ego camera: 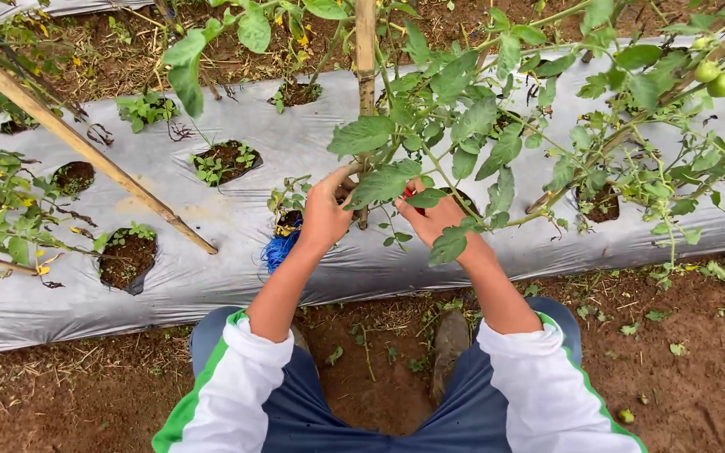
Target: Pruning tomato plants by cutting off suckers and extra leaves using pruning shears
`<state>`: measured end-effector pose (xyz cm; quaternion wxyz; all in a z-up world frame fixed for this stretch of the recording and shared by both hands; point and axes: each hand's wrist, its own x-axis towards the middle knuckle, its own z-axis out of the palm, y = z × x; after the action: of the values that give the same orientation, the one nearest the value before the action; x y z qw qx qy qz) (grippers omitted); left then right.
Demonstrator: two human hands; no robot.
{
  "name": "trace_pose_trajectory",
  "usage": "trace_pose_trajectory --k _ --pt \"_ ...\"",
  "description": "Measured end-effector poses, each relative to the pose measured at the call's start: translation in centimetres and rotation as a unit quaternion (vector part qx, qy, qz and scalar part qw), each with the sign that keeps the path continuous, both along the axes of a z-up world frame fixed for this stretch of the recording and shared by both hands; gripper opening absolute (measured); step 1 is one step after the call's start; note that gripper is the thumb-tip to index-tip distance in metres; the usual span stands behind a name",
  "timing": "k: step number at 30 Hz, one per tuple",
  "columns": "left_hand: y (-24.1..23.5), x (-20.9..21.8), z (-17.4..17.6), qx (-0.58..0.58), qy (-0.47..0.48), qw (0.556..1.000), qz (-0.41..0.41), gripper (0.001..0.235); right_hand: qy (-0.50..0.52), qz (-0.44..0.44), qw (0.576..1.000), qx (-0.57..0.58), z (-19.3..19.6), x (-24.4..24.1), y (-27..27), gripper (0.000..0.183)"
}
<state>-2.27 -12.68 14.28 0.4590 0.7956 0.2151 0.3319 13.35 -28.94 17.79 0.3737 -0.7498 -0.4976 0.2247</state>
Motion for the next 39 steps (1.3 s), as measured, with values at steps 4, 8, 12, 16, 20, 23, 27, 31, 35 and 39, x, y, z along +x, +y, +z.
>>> trace_pose_trajectory --k 4,8,12,16,20,23,27,31,35,39 --pt "0.1 0.2 -1.8 -0.012 -0.025 1.000 -0.008 0.044 -0.026 -0.025 0.999 -0.015 -1.2 -0.4 0.5 0.048" --pt "-0.9 0.3 -0.4 0.060 -0.036 0.998 -0.010 0.038 -0.071 -0.048 0.996 0.000 -1.1 -1.0 0.9 0.040" --pt "-1.2 0.4 -0.6 0.116 -0.026 0.993 -0.011 0.039 -0.130 -0.080 0.988 0.028 -0.1 -1.2 1.3 0.050" --pt "-1.3 0.3 -0.9 0.137 -0.020 0.990 -0.006 0.039 -0.207 -0.023 0.976 0.058 -1.4 -0.3 2.0 0.046" --pt "-0.5 0.3 -2.0 0.174 -0.024 0.984 -0.010 0.034 0.423 -0.009 0.864 0.271 -12.7 5.0 1.7 0.041" --pt "-0.2 0.3 -2.4 0.170 -0.034 0.985 -0.021 0.031 0.734 0.034 0.599 0.318 -14.3 7.4 1.6 0.046" --pt "-0.3 0.6 -2.3 0.166 -0.041 0.985 -0.024 0.029 0.609 0.082 0.746 0.257 -22.6 12.3 1.8 0.044" --pt "-0.1 1.1 -2.8 0.171 -0.044 0.984 -0.015 0.028 0.583 0.086 0.771 0.240 -20.7 11.2 1.7 0.045" --pt "-0.3 0.9 -1.8 0.160 -0.061 0.985 -0.007 0.015 0.520 0.094 0.824 0.202 -18.6 9.9 1.2 0.047" --pt "-0.3 1.1 -2.1 0.171 -0.053 0.984 0.005 0.010 0.453 0.101 0.870 0.162 -16.4 8.0 1.3 0.051"
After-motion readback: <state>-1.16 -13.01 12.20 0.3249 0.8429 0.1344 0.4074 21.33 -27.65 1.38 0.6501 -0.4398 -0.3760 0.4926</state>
